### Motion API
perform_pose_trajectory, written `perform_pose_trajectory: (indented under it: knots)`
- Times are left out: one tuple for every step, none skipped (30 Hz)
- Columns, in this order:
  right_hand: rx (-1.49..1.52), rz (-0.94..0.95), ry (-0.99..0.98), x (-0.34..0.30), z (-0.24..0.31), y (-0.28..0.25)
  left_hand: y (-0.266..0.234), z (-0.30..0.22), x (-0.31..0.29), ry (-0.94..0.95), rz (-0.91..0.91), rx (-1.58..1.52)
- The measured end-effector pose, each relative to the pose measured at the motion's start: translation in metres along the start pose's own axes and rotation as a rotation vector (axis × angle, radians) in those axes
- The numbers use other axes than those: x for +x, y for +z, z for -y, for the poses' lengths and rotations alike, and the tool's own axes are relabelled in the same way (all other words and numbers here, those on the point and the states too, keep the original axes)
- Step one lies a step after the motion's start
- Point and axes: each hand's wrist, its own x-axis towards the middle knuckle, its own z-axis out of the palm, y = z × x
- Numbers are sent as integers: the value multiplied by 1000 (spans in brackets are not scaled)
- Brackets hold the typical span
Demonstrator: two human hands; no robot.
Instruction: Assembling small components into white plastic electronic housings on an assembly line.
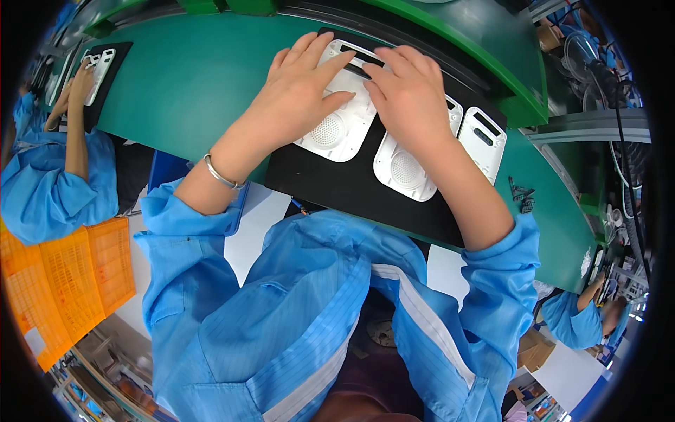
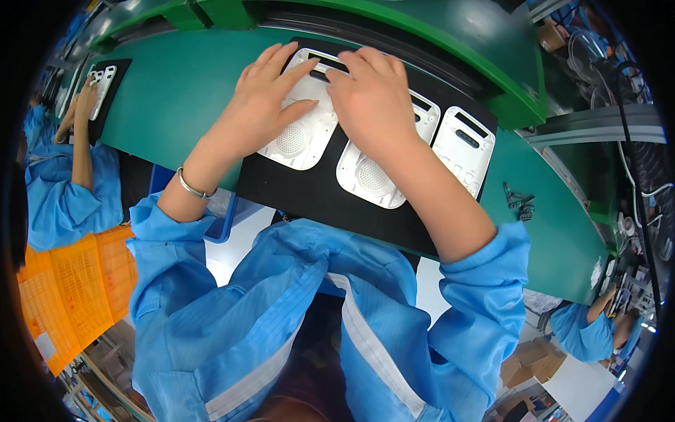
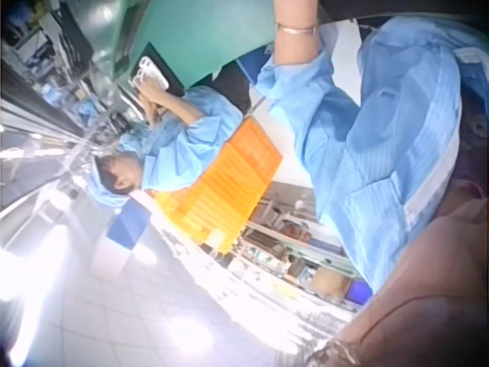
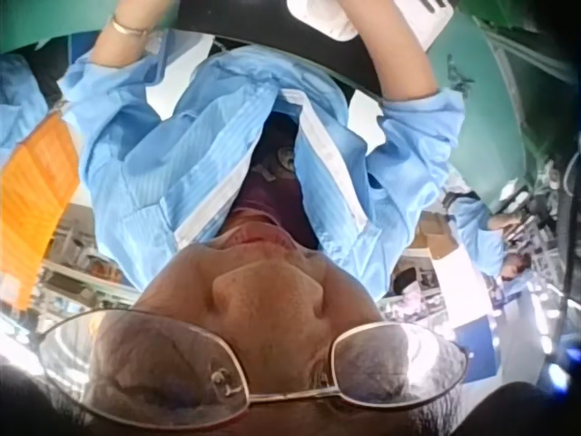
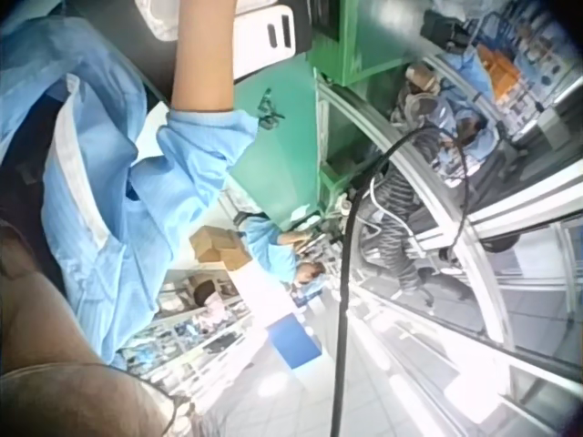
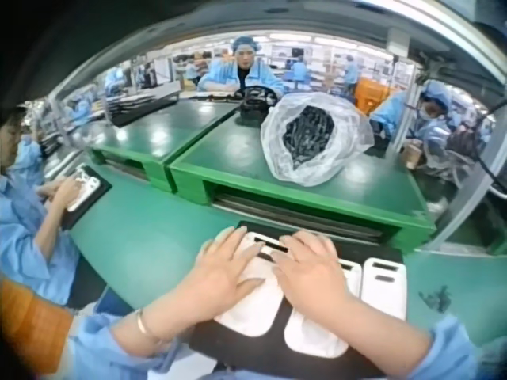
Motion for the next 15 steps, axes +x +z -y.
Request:
perform_pose_trajectory:
  knots:
    - [3, 2, -3, -3, 0, -5, 0, 0, -1, -2, -41, -6]
    - [-14, 74, 9, -6, 1, -10, 1, 0, -1, -7, -41, -6]
    - [-36, 145, 31, -9, 0, -15, 1, 0, 0, 9, 19, 43]
    - [-27, 171, 45, -18, -2, -10, 1, -1, 0, 26, 78, 91]
    - [-32, 171, 54, -19, -2, -11, 1, -3, 0, 35, 80, 88]
    - [3, 176, 65, -18, -3, -11, 1, -3, 1, 25, 76, 91]
    - [37, 180, 77, -17, -4, -13, 1, -3, 2, 16, 72, 94]
    - [17, 223, 115, -19, -5, -18, 1, -4, 2, 25, 72, 91]
    - [-2, 247, 147, -21, -8, -26, 1, -4, 0, 3, 38, 82]
    - [-20, 274, 178, -27, -14, -36, 3, -5, -2, -22, 4, 73]
    - [-37, 286, 202, -36, -21, -46, 4, -6, -1, -24, 3, 67]
    - [-56, 298, 227, -47, -26, -57, 3, -9, 1, 11, -16, 48]
    - [-73, 311, 255, -58, -29, -67, 2, -13, 2, 46, -32, 29]
    - [-112, 356, 257, -69, -31, -71, 3, -20, 5, 75, -33, -1]
    - [-111, 396, 257, -76, -30, -72, 4, -29, 10, 105, -34, -28]
